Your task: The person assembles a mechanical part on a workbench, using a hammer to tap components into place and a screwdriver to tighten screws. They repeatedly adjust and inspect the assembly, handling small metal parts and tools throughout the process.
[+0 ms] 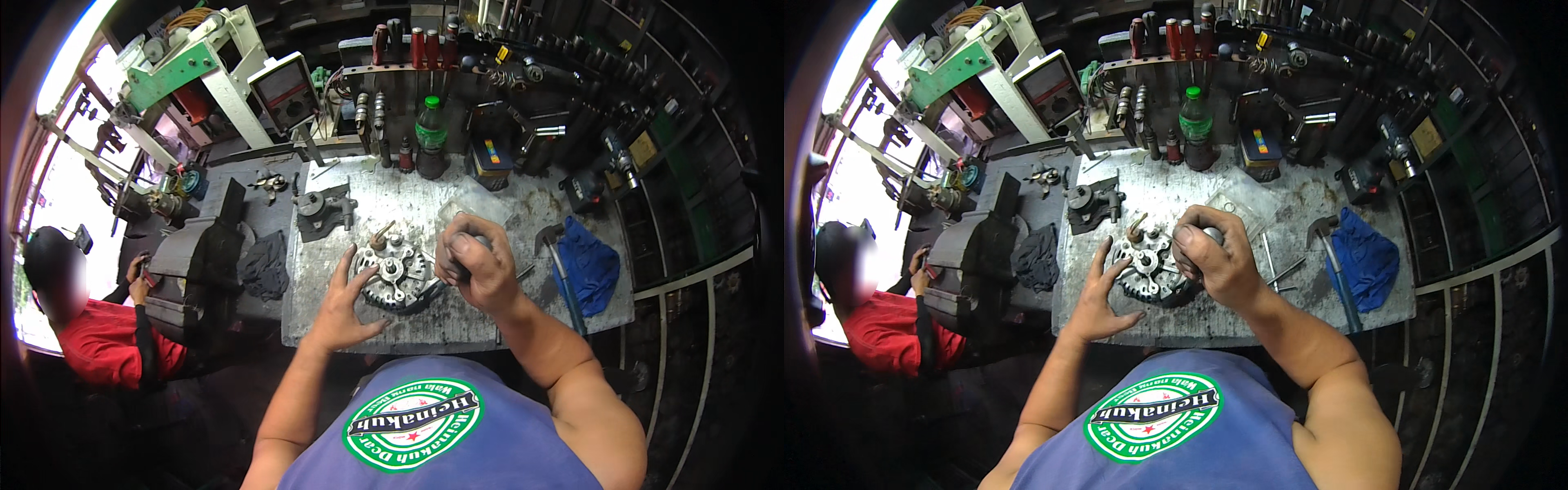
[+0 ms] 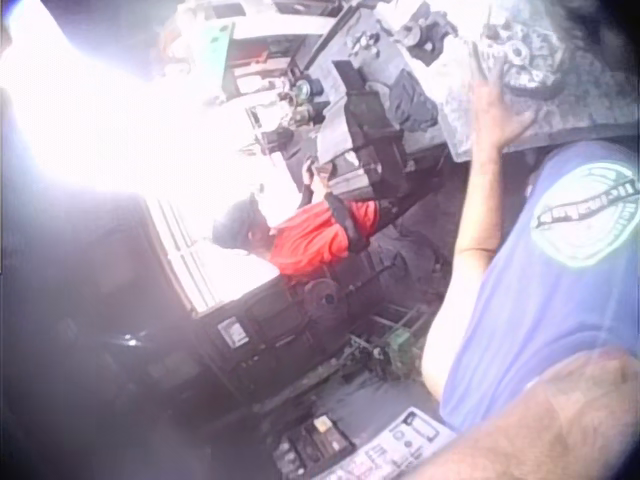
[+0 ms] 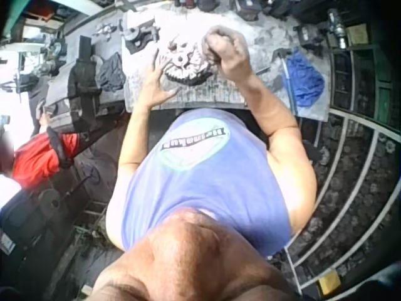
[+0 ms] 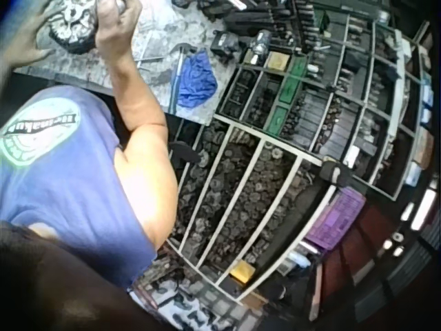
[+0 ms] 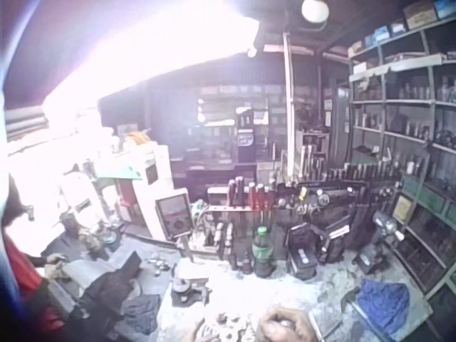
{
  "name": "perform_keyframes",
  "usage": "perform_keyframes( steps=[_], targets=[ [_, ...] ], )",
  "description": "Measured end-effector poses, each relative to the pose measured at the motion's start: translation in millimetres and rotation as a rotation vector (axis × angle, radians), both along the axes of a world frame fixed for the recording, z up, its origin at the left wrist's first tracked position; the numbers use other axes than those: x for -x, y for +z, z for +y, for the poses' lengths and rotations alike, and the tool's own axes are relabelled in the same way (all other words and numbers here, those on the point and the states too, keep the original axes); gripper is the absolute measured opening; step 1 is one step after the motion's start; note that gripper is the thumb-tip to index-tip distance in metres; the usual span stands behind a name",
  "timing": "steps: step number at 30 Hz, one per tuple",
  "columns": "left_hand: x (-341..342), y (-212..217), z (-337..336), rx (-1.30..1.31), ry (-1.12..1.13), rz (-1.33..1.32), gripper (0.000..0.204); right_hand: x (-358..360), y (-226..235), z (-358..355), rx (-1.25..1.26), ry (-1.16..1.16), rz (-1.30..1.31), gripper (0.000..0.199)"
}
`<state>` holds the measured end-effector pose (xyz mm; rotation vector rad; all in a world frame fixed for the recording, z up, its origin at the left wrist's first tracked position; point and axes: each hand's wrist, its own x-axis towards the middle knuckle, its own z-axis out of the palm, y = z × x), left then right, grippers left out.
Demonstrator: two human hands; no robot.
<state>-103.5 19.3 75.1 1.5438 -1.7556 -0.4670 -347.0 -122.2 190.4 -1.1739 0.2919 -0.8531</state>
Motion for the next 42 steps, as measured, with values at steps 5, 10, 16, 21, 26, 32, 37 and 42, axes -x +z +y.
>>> perform_keyframes(
  steps=[5,10,16,21,26,32,37,42],
  targets=[
    [49.1,-25.2,8.4,0.149,0.202,-0.084,0.088,-5.3,-34.8,3.0,0.078,0.041,0.010,0.032],
    [67.9,-36.9,0.8,0.144,0.321,-0.159,0.082,-14.6,-45.1,14.2,0.157,0.059,0.061,0.029],
    [71.7,-37.8,-1.4,0.128,0.345,-0.143,0.083,-15.1,-41.4,15.2,0.241,0.064,0.091,0.031],
    [75.7,-31.9,-2.7,0.100,0.344,-0.101,0.078,-25.0,-37.5,15.4,0.388,0.030,0.136,0.034],
    [80.2,-25.7,-5.3,0.032,0.372,-0.128,0.088,-31.9,-38.9,6.0,0.288,-0.010,0.153,0.040],
    [84.0,-12.2,0.5,0.129,0.361,-0.126,0.068,-34.7,-44.8,29.6,0.485,-0.234,0.125,0.034],
    [77.8,9.0,2.6,0.044,0.231,0.085,0.041,-11.4,-20.4,37.9,0.928,-0.216,0.437,0.043],
    [74.9,27.6,-12.7,0.065,0.057,0.130,0.019,18.9,49.3,5.3,1.325,0.084,0.652,0.044]
  ],
)
